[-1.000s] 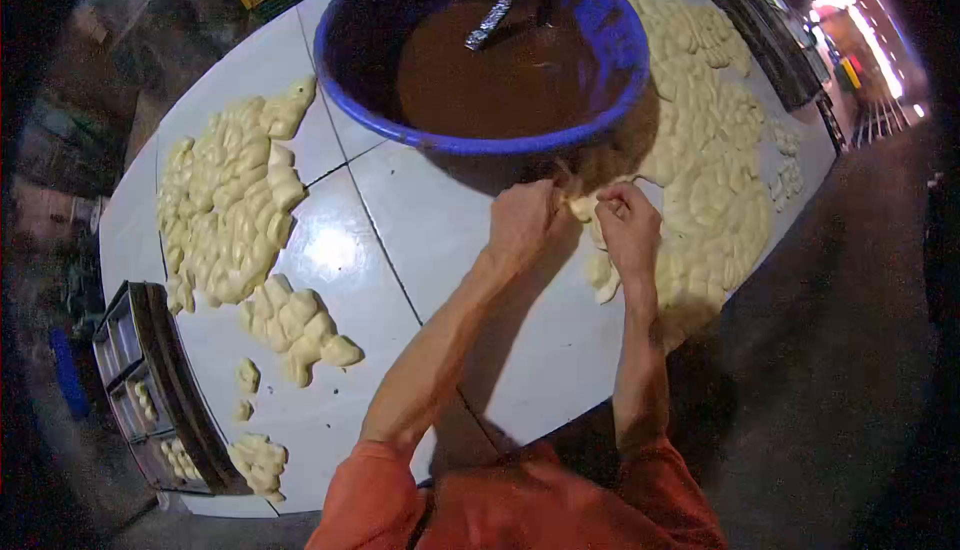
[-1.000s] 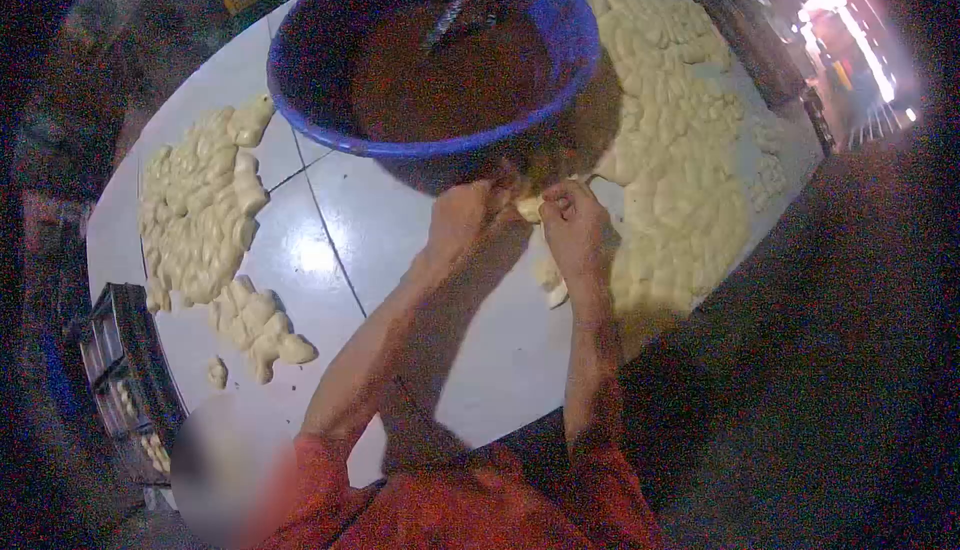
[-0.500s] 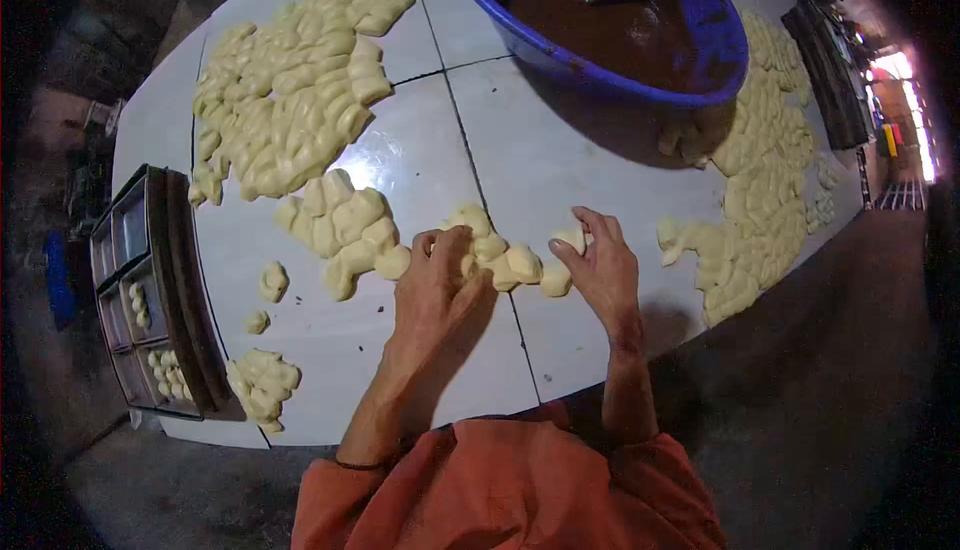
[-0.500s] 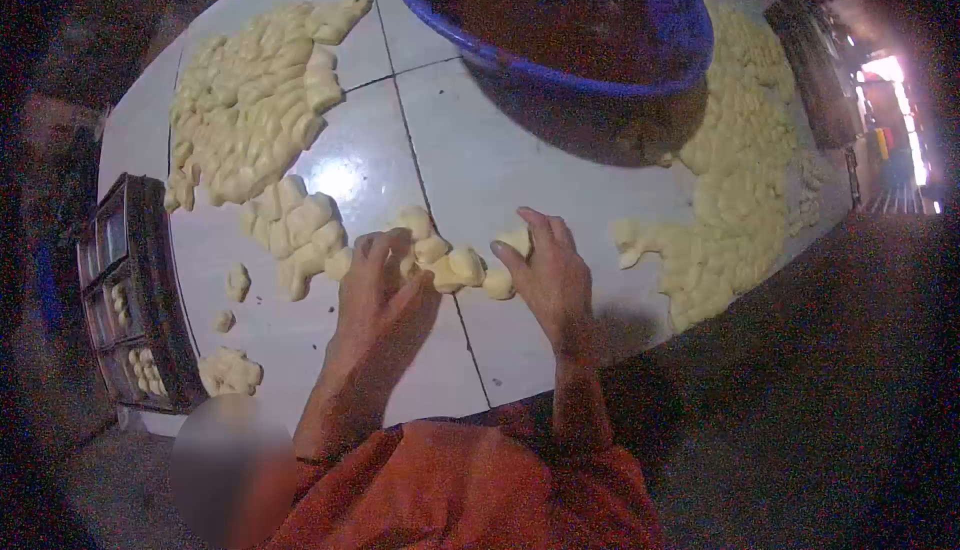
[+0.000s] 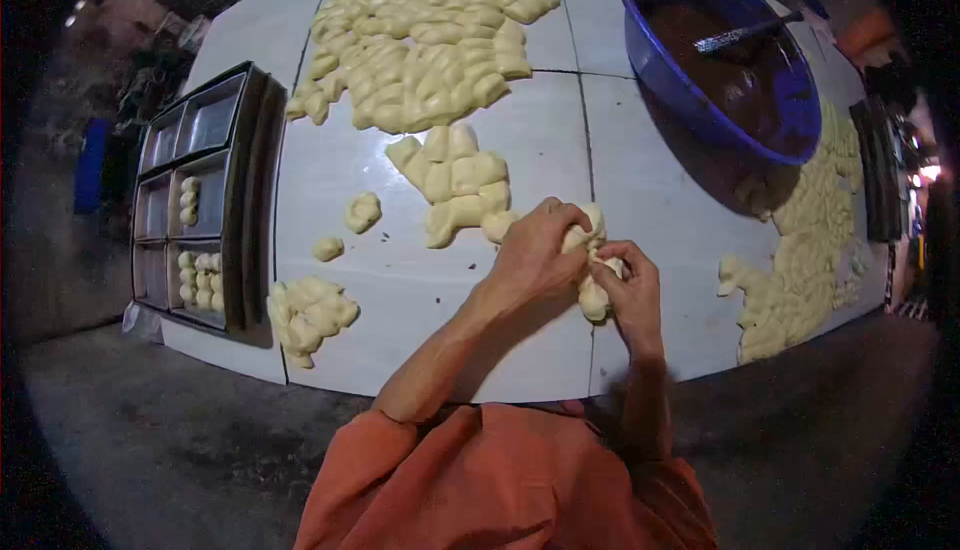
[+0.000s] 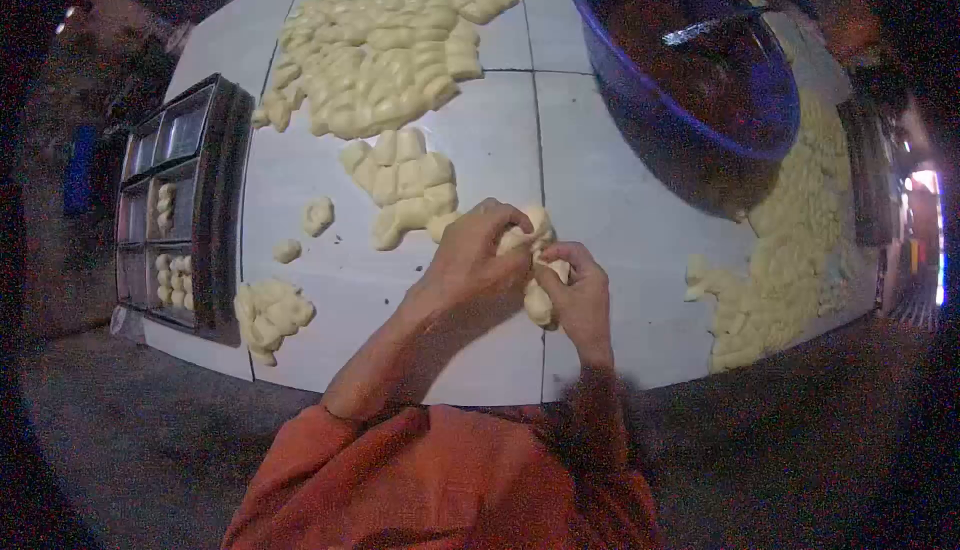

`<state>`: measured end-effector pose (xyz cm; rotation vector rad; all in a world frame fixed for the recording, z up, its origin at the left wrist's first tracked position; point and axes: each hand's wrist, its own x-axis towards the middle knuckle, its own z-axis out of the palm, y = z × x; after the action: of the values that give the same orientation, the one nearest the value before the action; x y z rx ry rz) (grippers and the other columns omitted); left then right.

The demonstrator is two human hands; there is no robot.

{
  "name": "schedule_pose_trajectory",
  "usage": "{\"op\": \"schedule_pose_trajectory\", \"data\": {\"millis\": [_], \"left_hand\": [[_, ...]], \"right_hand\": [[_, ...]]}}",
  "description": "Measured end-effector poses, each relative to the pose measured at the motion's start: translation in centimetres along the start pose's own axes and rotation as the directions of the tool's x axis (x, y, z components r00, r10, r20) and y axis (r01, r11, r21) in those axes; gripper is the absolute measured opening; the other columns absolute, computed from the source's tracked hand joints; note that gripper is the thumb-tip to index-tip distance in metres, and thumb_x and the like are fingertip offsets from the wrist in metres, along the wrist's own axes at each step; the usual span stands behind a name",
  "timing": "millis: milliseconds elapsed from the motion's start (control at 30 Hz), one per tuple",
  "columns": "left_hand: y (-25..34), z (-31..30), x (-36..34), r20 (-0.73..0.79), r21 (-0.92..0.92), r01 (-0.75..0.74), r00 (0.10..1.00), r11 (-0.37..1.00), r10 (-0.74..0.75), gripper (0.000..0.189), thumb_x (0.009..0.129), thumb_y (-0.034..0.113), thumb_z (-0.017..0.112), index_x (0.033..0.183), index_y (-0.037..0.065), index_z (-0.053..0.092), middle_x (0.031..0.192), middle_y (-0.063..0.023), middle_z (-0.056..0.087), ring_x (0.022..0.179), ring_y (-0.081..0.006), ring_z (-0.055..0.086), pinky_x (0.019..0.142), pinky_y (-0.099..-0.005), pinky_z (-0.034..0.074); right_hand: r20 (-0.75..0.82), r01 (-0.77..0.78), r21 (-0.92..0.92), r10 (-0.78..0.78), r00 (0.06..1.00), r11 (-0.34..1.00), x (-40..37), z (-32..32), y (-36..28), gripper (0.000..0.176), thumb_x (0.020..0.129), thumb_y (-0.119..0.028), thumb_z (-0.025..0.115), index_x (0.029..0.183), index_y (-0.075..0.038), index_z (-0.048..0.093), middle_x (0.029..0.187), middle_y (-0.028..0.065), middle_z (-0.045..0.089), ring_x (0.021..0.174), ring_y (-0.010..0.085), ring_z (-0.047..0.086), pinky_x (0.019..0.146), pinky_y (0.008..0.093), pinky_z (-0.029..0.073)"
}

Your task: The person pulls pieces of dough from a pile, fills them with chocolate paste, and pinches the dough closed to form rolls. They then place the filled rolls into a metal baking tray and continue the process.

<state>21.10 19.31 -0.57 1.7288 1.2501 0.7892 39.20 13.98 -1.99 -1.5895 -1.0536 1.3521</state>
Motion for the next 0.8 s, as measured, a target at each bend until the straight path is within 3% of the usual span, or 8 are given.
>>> {"op": "schedule_pose_trajectory", "data": {"millis": [100,333,400,500,533,600,667,800], "left_hand": [[1.3,-4.2,-1.7,-0.075,-0.036,-0.043,0.996,0.998,0.040,0.026,0.079,0.013,0.071,0.103,0.005,0.066,0.092,-0.0111,0.061,0.086,-0.0249,0.062,0.079,-0.0338,0.049],[0.0,-17.5,-5.0,-0.404,-0.053,-0.029,0.915,0.998,0.005,0.018,0.082,0.004,0.070,0.100,0.003,0.068,0.099,-0.0069,0.065,0.088,-0.0162,0.065,0.080,-0.0292,0.052],[-1.8,-20.9,-5.5,-0.500,-0.127,-0.025,0.865,0.992,-0.043,0.018,0.085,0.004,0.071,0.102,0.003,0.068,0.100,-0.0047,0.064,0.087,-0.0132,0.064,0.078,-0.0277,0.052],[-6.3,-24.9,-6.2,-0.629,-0.084,0.111,0.765,0.990,-0.139,0.032,0.088,0.008,0.073,0.118,0.003,0.065,0.111,-0.0051,0.067,0.101,-0.0119,0.062,0.084,-0.0276,0.052],[-10.3,-25.6,-6.3,-0.680,-0.087,0.057,0.727,0.995,-0.101,0.034,0.087,0.013,0.075,0.119,0.003,0.067,0.112,-0.0079,0.062,0.095,-0.0169,0.064,0.082,-0.0289,0.052],[-17.0,-25.9,-7.8,-0.704,0.060,0.267,0.694,0.962,-0.149,0.043,0.086,0.020,0.076,0.124,0.002,0.065,0.117,-0.0117,0.062,0.102,-0.0225,0.063,0.086,-0.0325,0.052],[-18.2,-26.3,-9.0,-0.717,0.218,0.418,0.681,0.882,-0.145,0.057,0.084,0.031,0.076,0.132,0.003,0.062,0.127,-0.0174,0.059,0.115,-0.0320,0.059,0.095,-0.0385,0.049],[-17.0,-25.8,-9.0,-0.689,0.118,0.386,0.696,0.915,-0.205,0.057,0.085,0.033,0.076,0.131,0.003,0.061,0.130,-0.0178,0.057,0.118,-0.0333,0.058,0.099,-0.0388,0.046]], "right_hand": [[0.159,-0.004,0.230,-0.034,0.987,0.973,-0.1,2.7,-2.1,0.017,0.086,-0.005,0.071,0.100,-0.001,0.064,0.103,0.0061,0.068,0.098,0.0126,0.062,0.087,0.0273,0.050],[0.392,0.235,0.000,-0.217,0.894,0.972,2.9,13.7,-9.7,0.027,0.085,-0.019,0.070,0.103,0.000,0.067,0.098,0.0076,0.068,0.092,0.0129,0.061,0.085,0.0280,0.048],[0.472,0.146,0.013,-0.134,0.871,0.989,4.5,17.3,-12.1,0.028,0.084,-0.021,0.071,0.102,0.001,0.068,0.096,0.0072,0.069,0.088,0.0126,0.060,0.083,0.0277,0.047],[0.513,0.246,0.100,-0.262,0.817,0.964,7.9,23.1,-12.8,0.033,0.087,-0.019,0.070,0.114,-0.001,0.065,0.081,0.0005,0.059,0.072,0.0052,0.052,0.057,0.0214,0.041],[0.489,0.235,0.125,-0.266,0.831,0.964,8.9,25.0,-12.6,0.040,0.088,-0.021,0.070,0.122,-0.001,0.062,0.086,0.0019,0.059,0.075,0.0071,0.055,0.059,0.0225,0.044],[0.466,0.281,0.060,-0.276,0.841,0.958,10.8,27.6,-10.7,0.055,0.092,-0.027,0.067,0.138,-0.001,0.051,0.102,0.0075,0.061,0.084,0.0130,0.060,0.067,0.0263,0.051],[0.506,0.370,-0.117,-0.266,0.821,0.922,14.0,29.3,-6.5,0.051,0.090,-0.023,0.065,0.132,0.003,0.055,0.107,0.0148,0.063,0.090,0.0170,0.063,0.072,0.0314,0.053],[0.479,0.551,-0.270,-0.387,0.788,0.790,11.4,27.7,-7.1,0.044,0.087,-0.018,0.063,0.124,0.004,0.060,0.108,0.0173,0.063,0.095,0.0243,0.065,0.080,0.0358,0.052]]}}
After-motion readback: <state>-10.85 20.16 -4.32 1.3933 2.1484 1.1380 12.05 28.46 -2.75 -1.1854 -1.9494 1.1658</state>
